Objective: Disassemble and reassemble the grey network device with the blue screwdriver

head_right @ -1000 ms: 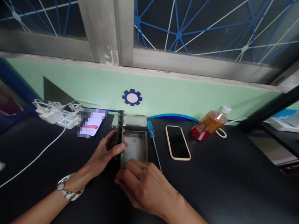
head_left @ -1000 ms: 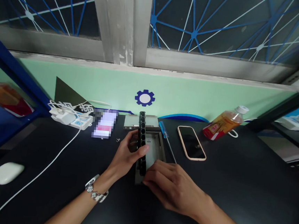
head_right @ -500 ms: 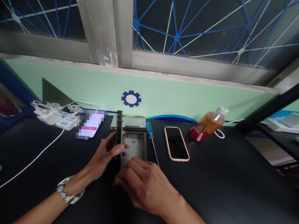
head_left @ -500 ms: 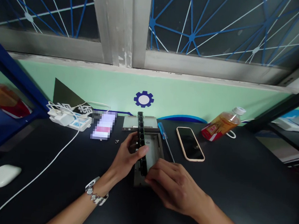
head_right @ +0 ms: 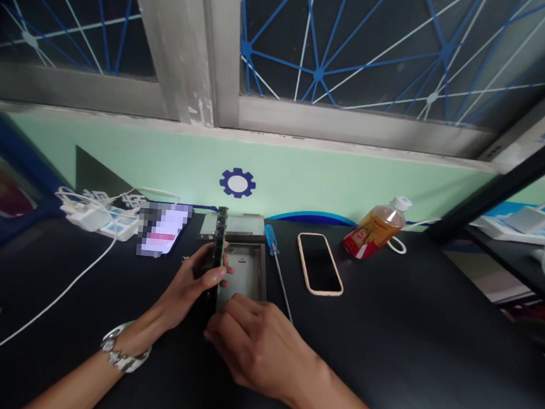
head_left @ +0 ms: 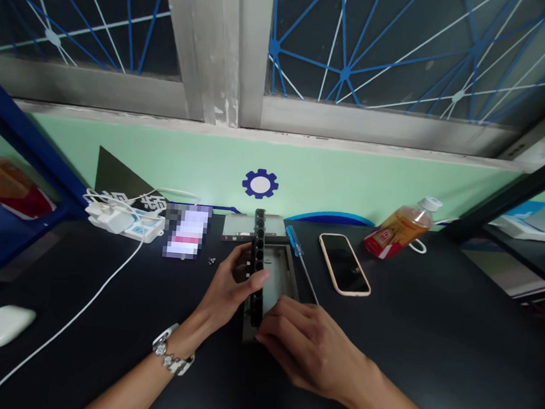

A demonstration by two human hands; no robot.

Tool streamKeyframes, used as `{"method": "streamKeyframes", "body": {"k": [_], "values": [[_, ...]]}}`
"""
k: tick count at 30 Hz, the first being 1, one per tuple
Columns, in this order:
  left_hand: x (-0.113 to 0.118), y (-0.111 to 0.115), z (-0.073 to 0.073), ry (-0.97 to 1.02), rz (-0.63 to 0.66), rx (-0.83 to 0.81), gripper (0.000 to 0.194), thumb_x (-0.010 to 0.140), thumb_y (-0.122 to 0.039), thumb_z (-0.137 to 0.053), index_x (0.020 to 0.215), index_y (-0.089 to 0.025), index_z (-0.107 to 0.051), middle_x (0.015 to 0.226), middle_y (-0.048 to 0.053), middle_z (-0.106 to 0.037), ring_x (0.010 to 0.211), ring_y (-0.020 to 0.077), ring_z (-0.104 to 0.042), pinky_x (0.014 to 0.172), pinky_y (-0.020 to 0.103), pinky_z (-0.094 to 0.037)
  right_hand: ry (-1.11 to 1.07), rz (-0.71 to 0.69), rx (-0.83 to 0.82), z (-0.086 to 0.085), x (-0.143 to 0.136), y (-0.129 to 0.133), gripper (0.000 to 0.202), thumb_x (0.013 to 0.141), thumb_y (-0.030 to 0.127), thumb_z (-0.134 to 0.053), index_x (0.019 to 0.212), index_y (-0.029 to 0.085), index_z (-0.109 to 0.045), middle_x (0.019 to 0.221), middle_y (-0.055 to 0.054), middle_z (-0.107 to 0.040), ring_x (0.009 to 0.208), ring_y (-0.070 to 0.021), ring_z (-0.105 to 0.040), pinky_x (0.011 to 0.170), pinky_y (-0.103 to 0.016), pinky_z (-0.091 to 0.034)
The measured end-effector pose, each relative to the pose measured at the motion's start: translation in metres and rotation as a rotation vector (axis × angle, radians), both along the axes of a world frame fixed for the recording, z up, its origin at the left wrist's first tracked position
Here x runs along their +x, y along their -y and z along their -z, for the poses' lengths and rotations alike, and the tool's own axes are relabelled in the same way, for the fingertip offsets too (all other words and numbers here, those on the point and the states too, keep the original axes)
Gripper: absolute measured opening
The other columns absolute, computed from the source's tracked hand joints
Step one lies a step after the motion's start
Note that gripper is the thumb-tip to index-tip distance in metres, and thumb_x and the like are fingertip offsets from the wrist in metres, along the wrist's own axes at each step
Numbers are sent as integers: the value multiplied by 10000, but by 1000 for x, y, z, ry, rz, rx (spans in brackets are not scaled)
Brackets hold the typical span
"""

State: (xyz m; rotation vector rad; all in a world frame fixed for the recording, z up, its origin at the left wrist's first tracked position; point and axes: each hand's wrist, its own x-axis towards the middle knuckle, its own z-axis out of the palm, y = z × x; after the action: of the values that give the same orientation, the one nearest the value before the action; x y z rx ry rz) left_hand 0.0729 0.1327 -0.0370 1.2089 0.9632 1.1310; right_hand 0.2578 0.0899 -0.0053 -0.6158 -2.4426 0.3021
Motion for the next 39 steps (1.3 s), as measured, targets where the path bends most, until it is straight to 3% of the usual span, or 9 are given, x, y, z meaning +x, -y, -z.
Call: {"method": "streamKeyframes", "body": {"k": [5,8,14,18,20,26,34,39], "values": [[-1,-1,2,-17,14,-4,563,817,-453,-743,1276,-191,-551,1178,105,-638,1020,246,-642,817,346,-540,-18,-20,-10,3,-2,2,97,991,138,-476,965,172,-562,785,-54,-631,680,-159,-554,562,-273,-446],[3,0,1,-22,-12,-26,575,819,-478,-735,1276,-189,-539,1194,115,-638,1028,252,-643,817,356,-540,-160,14,-93,6,0,1,62,941,164,-558,998,189,-559,800,-41,-636,691,-150,-587,599,-269,-472],[7,6,-10,-59,18,-9,675,808,-562,-719,1326,-179,-523,1225,144,-654,1109,291,-632,933,407,-507,-396,312,-484,6,-1,-4,469,829,301,-727,1211,226,-465,855,-3,-634,631,-123,-593,558,-240,-493],[-12,1,-11,12,37,-78,551,935,-593,-525,1365,-250,-564,1314,130,-619,1174,302,-603,886,399,-530,-441,456,-642,7,9,-18,356,899,278,-639,1212,216,-481,730,41,-581,578,-109,-547,514,-217,-447],[-23,-2,-11,-1,15,-119,489,921,-545,-588,1333,-282,-608,1307,110,-619,1156,288,-607,836,357,-542,-433,510,-655,13,17,-28,338,908,273,-625,1219,203,-512,689,54,-538,593,-113,-530,540,-227,-446],[-27,-2,-17,64,76,-67,432,871,-405,-706,1275,-262,-654,1129,95,-655,1014,253,-626,734,333,-586,-432,448,-825,34,22,-42,367,915,319,-623,1233,149,-557,707,33,-562,605,-125,-545,536,-243,-462],[-11,8,-15,85,168,62,402,908,-329,-673,1308,-313,-640,1218,83,-654,971,225,-662,807,364,-591,-544,296,-1016,30,7,-35,422,942,333,-586,1332,175,-550,977,-76,-712,821,-196,-683,605,-284,-588],[-9,11,-21,21,177,81,416,907,-341,-670,1320,-315,-627,1228,78,-664,973,232,-669,819,366,-574,-591,252,-1065,29,5,-34,427,931,338,-617,1320,174,-553,1053,-95,-719,803,-185,-693,634,-295,-597]]}}
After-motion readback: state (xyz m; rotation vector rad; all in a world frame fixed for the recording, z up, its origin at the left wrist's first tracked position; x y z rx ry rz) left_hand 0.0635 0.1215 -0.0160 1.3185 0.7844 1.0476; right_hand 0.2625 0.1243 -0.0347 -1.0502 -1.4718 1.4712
